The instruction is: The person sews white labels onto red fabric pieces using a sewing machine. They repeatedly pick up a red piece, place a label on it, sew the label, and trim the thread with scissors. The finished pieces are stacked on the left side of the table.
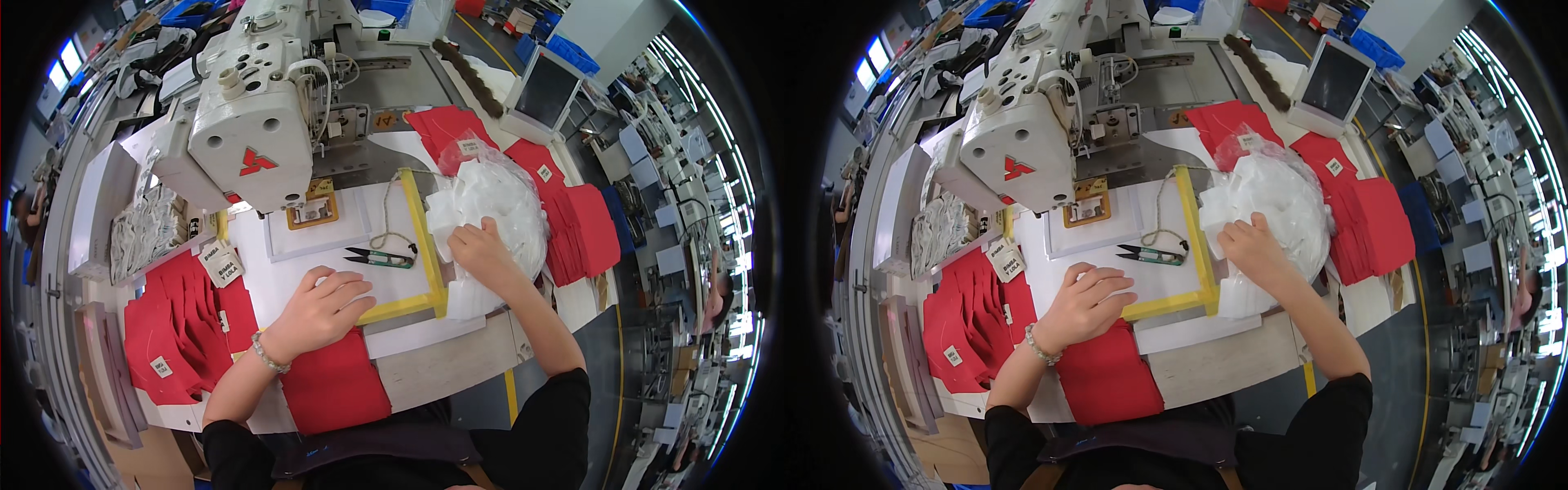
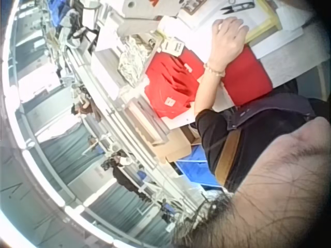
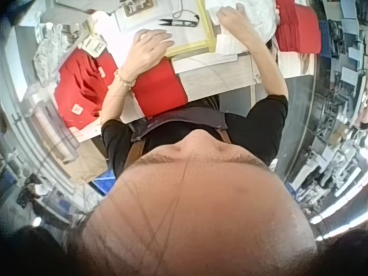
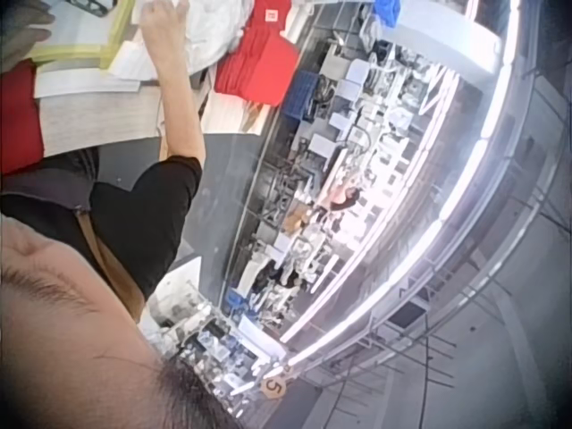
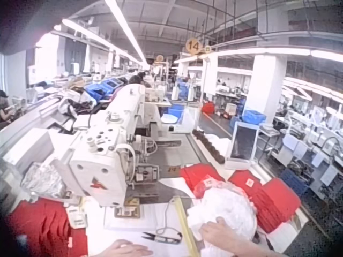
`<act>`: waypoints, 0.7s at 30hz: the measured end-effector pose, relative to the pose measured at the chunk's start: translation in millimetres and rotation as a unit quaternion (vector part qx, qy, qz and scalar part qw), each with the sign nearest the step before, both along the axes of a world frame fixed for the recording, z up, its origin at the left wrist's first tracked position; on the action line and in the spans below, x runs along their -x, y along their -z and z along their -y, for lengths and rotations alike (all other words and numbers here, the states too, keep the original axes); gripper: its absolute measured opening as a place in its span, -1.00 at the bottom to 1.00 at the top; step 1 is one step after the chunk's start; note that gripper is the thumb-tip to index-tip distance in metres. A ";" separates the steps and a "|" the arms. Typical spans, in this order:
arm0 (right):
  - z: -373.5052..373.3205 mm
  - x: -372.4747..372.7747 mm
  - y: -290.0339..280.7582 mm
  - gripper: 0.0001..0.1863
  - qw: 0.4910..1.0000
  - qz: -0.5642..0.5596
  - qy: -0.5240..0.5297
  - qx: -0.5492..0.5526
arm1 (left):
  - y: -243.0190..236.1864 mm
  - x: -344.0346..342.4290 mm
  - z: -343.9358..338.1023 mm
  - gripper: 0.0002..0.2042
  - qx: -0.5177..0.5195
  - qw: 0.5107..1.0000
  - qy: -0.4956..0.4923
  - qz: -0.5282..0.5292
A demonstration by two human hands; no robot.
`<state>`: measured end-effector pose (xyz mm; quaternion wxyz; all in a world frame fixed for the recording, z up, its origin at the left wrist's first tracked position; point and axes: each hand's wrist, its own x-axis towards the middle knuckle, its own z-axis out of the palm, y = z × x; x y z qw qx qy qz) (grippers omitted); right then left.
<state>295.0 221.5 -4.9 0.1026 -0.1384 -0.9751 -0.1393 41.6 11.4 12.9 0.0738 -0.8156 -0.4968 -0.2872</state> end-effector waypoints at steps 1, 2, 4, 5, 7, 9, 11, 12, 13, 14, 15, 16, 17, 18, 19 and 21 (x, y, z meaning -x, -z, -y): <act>-0.2 -0.9 0.3 -0.89 1.000 -0.003 0.004 0.013 | 0.9 -0.9 -3.6 -0.78 0.019 1.000 -0.002 0.007; -0.9 -2.0 0.8 -0.89 1.000 -0.005 0.008 0.026 | 2.4 -2.1 -10.5 -0.78 0.039 0.999 -0.004 0.014; -4.2 -5.8 3.8 -0.91 0.999 -0.016 0.001 0.030 | 5.2 -6.5 -27.9 -0.75 0.065 0.998 -0.003 0.017; -5.8 -5.8 6.4 -0.91 0.999 -0.024 -0.006 0.034 | 6.3 -8.4 -38.7 -0.74 0.075 0.997 -0.004 0.009; -6.1 -6.3 7.5 -0.91 0.999 -0.024 0.001 0.044 | 11.4 -15.3 -60.5 -0.70 0.089 0.996 -0.003 -0.005; -5.4 -5.5 7.4 -0.91 0.998 -0.030 0.005 0.051 | 20.2 -24.0 -79.4 -0.65 0.103 0.994 -0.006 -0.021; -4.6 -5.3 7.0 -0.90 0.998 -0.039 0.008 0.054 | 32.2 -30.2 -94.7 -0.62 0.100 0.995 -0.008 -0.019; -3.6 -5.6 7.6 -0.89 0.998 -0.040 0.010 0.052 | 35.2 -32.7 -100.0 -0.61 0.099 0.995 -0.007 -0.017; -2.6 -5.5 7.7 -0.89 0.998 -0.042 0.011 0.051 | 37.8 -34.0 -103.8 -0.60 0.103 0.994 -0.012 -0.017; -2.7 -4.6 7.8 -0.89 0.998 -0.043 0.011 0.049 | 40.3 -34.7 -106.7 -0.59 0.107 0.994 -0.017 -0.018; -2.5 -5.1 8.5 -0.89 0.998 -0.045 0.012 0.047 | 42.1 -35.9 -109.1 -0.58 0.112 0.993 -0.019 -0.018; -2.5 -5.4 9.1 -0.89 0.998 -0.046 0.012 0.044 | 43.8 -36.4 -110.8 -0.58 0.107 0.994 -0.020 -0.019; -2.5 -5.6 9.6 -0.88 0.998 -0.048 0.012 0.042 | 45.2 -36.6 -112.2 -0.57 0.103 0.994 -0.022 -0.021; -2.3 -6.0 9.8 -0.88 0.998 -0.048 0.013 0.043 | 46.0 -37.1 -113.2 -0.57 0.100 0.995 -0.022 -0.022; -1.9 -6.4 9.1 -0.88 0.998 -0.049 0.014 0.043 | 46.8 -37.8 -113.7 -0.56 0.098 0.995 -0.020 -0.018; -1.9 -7.1 10.5 -0.88 0.998 -0.051 0.014 0.044 | 46.8 -39.4 -114.4 -0.56 0.095 0.995 -0.017 -0.012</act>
